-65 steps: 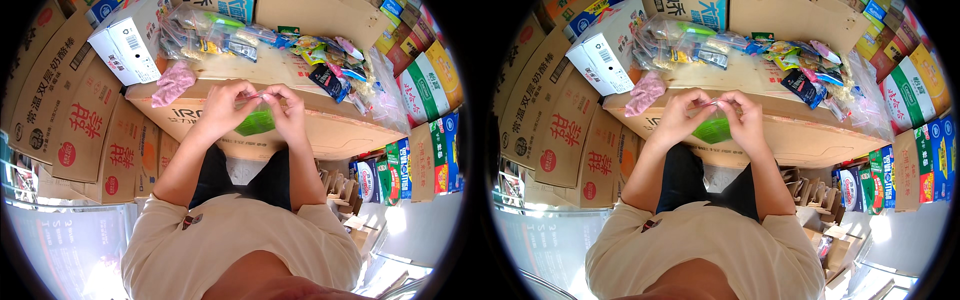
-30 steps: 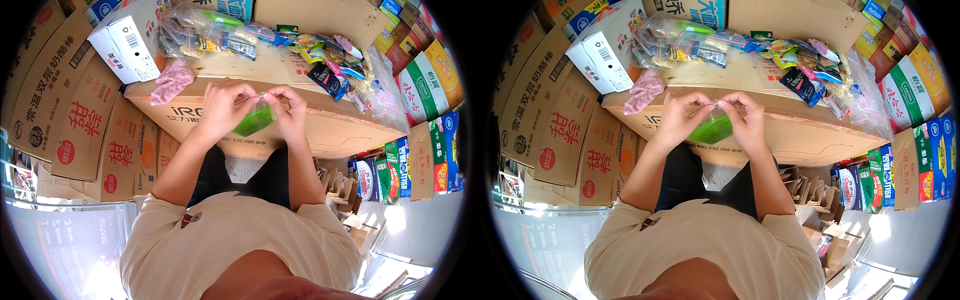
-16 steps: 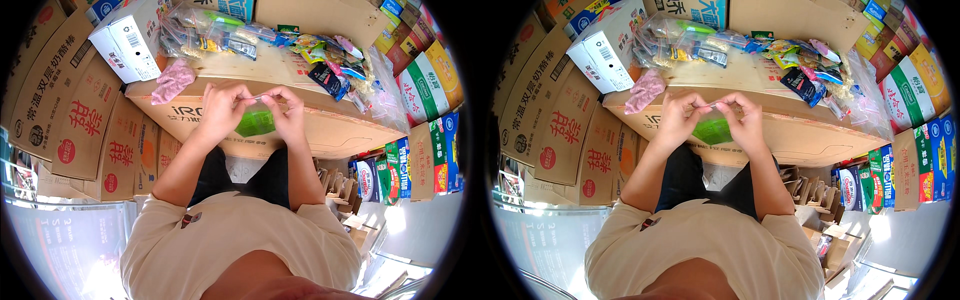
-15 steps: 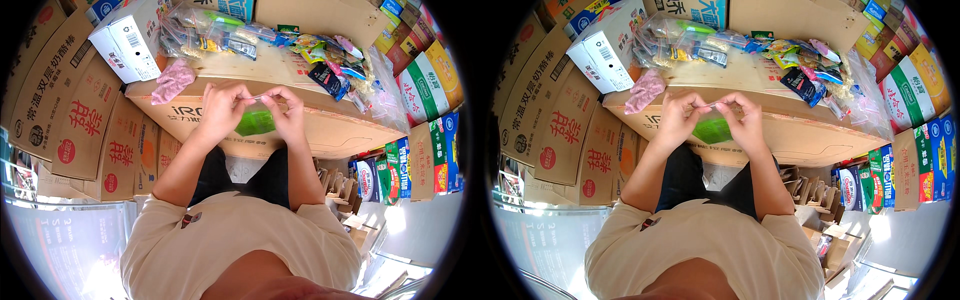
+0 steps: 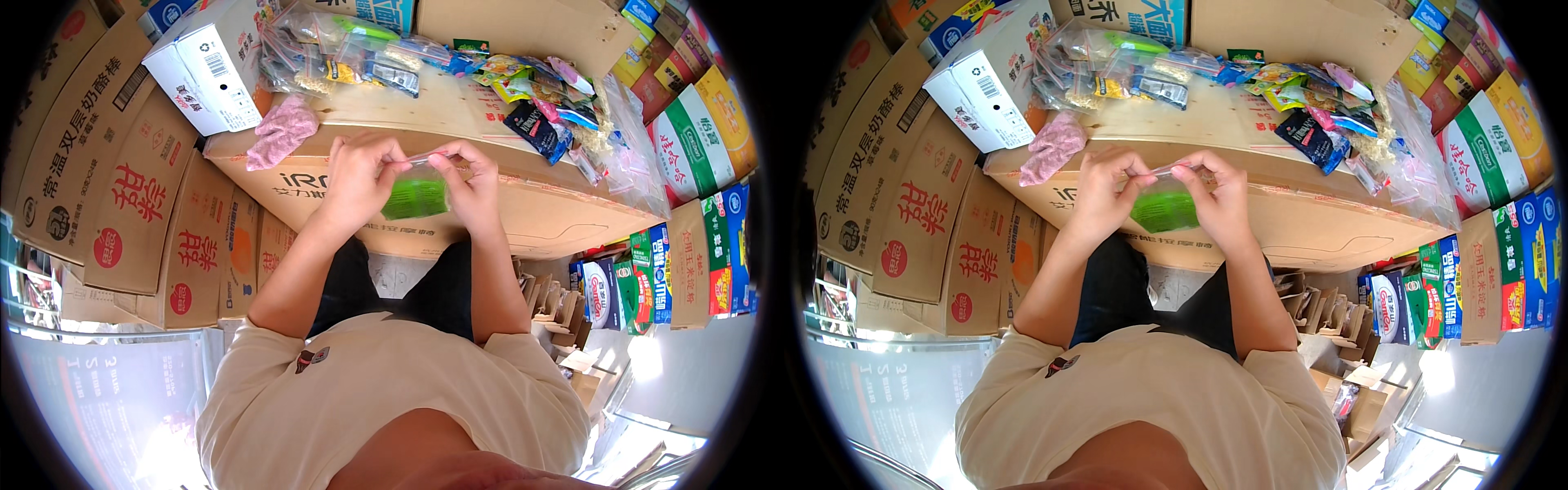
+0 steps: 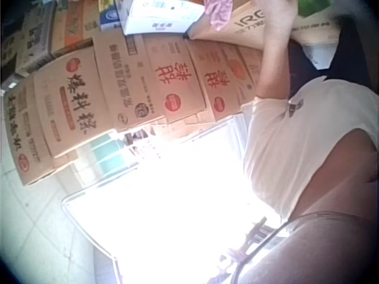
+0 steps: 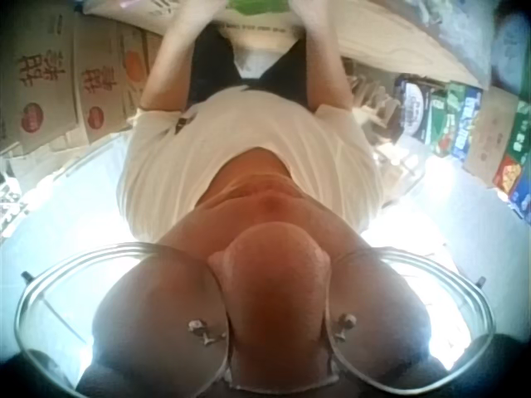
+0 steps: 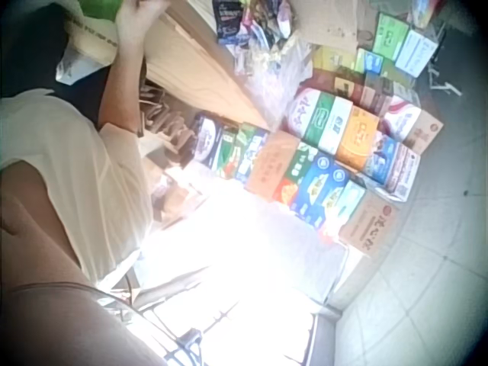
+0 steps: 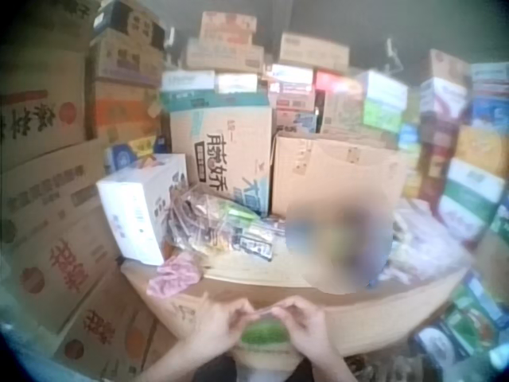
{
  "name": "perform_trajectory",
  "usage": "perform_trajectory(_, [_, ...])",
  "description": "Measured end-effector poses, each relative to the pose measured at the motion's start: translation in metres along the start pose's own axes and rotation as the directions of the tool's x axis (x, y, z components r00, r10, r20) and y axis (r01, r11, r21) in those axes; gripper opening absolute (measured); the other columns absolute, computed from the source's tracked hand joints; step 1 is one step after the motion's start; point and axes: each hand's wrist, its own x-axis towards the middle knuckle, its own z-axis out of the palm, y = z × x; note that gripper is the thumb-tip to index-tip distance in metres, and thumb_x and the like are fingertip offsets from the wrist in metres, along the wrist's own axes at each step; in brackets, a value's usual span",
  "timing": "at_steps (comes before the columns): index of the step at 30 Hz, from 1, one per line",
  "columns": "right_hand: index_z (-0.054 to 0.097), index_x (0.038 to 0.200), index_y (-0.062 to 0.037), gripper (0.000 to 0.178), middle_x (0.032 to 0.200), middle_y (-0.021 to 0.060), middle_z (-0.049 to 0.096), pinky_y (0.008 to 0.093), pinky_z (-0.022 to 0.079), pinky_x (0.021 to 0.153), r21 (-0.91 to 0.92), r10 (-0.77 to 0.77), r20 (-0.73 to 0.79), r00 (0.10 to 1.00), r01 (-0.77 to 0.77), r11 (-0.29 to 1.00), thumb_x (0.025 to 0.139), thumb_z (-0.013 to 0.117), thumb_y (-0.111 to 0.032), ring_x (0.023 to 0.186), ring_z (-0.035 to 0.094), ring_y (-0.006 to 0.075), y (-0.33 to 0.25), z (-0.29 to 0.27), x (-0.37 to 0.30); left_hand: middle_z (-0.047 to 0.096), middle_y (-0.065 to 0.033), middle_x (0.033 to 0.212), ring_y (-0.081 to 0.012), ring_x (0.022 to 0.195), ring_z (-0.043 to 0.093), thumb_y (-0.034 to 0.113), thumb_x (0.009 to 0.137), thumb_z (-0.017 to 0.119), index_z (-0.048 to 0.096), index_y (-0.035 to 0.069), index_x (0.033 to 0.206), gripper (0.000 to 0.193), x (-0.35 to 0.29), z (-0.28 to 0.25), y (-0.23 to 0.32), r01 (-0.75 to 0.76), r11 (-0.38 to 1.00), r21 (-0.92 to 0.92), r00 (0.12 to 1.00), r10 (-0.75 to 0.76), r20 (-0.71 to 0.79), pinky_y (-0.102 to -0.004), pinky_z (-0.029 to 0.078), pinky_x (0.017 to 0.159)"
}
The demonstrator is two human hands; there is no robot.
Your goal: The person repeatedly picks snack packets from a cardboard box, places each into a clear plastic bag, seals the bag, and sets it aside. The process is repeated for multiple snack items.
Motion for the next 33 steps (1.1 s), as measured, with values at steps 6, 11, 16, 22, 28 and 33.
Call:
perform_trajectory(6, [0.066, 0.087, 0.0018, 0.008, 0.081, 0.0056, 0.069, 0.0248, 0.047, 0.073, 0.01, 0.01, -0.081, 0.997, -0.009, 1.0, 0.086, 0.067, -0.006, 0.075, 0.06, 0.0095, 0.004, -0.004, 0.001, 0.062, -0.0011, 0.07, -0.0209, 0.071, 0.059, 0.01, 0.074, 0.075, 0.063, 0.008, 0.073, 0.013, -0.002, 0.002, -0.003, -0.026, 0.998, -0.05, 0.998, 0.023, -0.064, -0.0351, 0.037, 0.071])
perform_trajectory(11, [0.066, 0.088, 0.0021, 0.009, 0.082, 0.0059, 0.069, 0.0248, 0.047, 0.074, 0.018, 0.012, -0.073, 0.997, -0.01, 1.0, 0.086, 0.067, -0.007, 0.076, 0.06, 0.0095, 0.001, -0.005, 0.002, 0.06, -0.0013, 0.067, -0.0194, 0.068, 0.058, 0.01, 0.075, 0.076, 0.063, 0.007, 0.072, 0.014, -0.003, -0.001, -0.009, -0.034, 0.999, -0.015, 0.999, 0.034, -0.036, -0.0346, 0.036, 0.068])
perform_trajectory(16, [0.066, 0.087, 0.0018, 0.008, 0.081, 0.0056, 0.069, 0.024, 0.046, 0.073, 0.009, 0.001, -0.076, 0.997, 0.0, 1.0, 0.087, 0.066, -0.006, 0.075, 0.059, 0.0093, 0.003, -0.004, 0.002, 0.06, -0.0035, 0.067, -0.0187, 0.063, 0.057, 0.007, 0.074, 0.076, 0.062, 0.005, 0.071, 0.015, -0.004, 0.001, -0.01, 0.029, 0.995, -0.093, 0.998, -0.034, -0.053, -0.033, 0.038, 0.066])
perform_trajectory(22, [0.066, 0.087, 0.0011, 0.007, 0.08, 0.0046, 0.069, 0.0235, 0.045, 0.073, 0.074, 0.042, -0.108, 0.993, -0.034, 0.997, 0.087, 0.066, -0.006, 0.074, 0.058, 0.0086, 0.011, -0.011, 0.003, 0.061, -0.0051, 0.068, -0.0203, 0.063, 0.057, 0.004, 0.072, 0.076, 0.061, 0.003, 0.071, 0.015, -0.008, -0.002, -0.022, -0.006, 0.985, -0.172, 0.999, -0.002, -0.049, -0.0316, 0.042, 0.068])
perform_trajectory(28, [0.065, 0.087, 0.0009, 0.007, 0.079, 0.0038, 0.068, 0.024, 0.044, 0.074, 0.05, 0.052, -0.107, 0.993, -0.047, 0.998, 0.087, 0.066, -0.006, 0.075, 0.058, 0.0089, 0.008, -0.011, 0.002, 0.063, -0.0054, 0.071, -0.0196, 0.066, 0.059, 0.002, 0.071, 0.077, 0.065, 0.002, 0.076, 0.013, -0.013, -0.008, -0.02, -0.002, 0.999, 0.039, 1.0, 0.002, -0.001, -0.0309, 0.044, 0.063])
perform_trajectory(33, [0.065, 0.087, 0.0008, 0.008, 0.078, 0.0038, 0.068, 0.0237, 0.044, 0.073, 0.059, 0.053, -0.119, 0.991, -0.046, 0.997, 0.087, 0.066, -0.007, 0.075, 0.058, 0.0091, 0.012, -0.015, 0.003, 0.063, -0.007, 0.071, -0.0189, 0.068, 0.06, 0.001, 0.073, 0.076, 0.065, 0.001, 0.075, 0.011, -0.013, -0.005, -0.024, 0.039, 0.973, -0.228, 0.998, -0.049, -0.036, -0.0303, 0.044, 0.063])
